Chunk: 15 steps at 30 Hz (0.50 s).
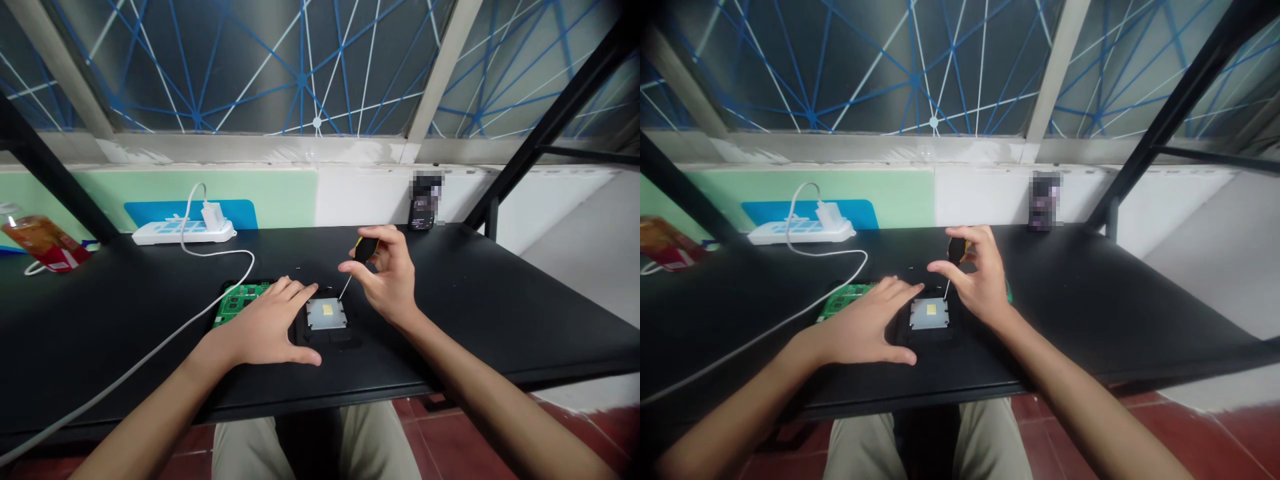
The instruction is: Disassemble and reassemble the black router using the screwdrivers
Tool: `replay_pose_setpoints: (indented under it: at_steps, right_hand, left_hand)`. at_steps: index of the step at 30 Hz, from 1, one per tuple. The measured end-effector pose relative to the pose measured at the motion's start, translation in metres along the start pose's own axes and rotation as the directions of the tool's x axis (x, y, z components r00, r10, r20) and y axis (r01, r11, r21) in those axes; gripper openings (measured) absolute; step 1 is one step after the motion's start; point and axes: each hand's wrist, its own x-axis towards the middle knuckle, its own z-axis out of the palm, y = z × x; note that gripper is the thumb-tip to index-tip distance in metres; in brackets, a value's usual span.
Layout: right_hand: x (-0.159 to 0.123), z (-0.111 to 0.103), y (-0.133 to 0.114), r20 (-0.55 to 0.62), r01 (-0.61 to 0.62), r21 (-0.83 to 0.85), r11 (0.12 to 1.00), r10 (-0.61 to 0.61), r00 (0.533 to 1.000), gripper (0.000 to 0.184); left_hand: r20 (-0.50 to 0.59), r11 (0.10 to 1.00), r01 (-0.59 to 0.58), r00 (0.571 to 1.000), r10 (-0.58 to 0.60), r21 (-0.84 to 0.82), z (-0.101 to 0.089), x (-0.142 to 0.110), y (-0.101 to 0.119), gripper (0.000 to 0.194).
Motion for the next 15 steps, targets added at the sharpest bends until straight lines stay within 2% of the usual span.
replay_pose_setpoints:
  at_steps: [5,10,15]
  right_hand:
    - [-0.0009,0.0006,-0.0008,-0.042,-0.035,0.017,0.999,0.035,0.999,0.039]
    - [-0.0019,0.0003,-0.0055,0.043,-0.163,0.11,0.98,0.159,0.986,0.034]
    - [-0.0021,-0.0001,-0.0043,0.078,-0.142,0.165,0.976,0.131,0.988,0.027]
  left_hand:
    - [-0.004,1.0,0.002,1.0,-0.002,-0.006,0.0002,-0.0005,-0.0003,0.108]
    - [-0.021,1.0,-0.002,1.0,0.002,-0.017,0.0006,-0.0006,-0.0006,0.107]
    - [0.001,1.0,0.002,1.0,-0.002,-0.023,-0.0001,-0.0002,0.0006,0.107]
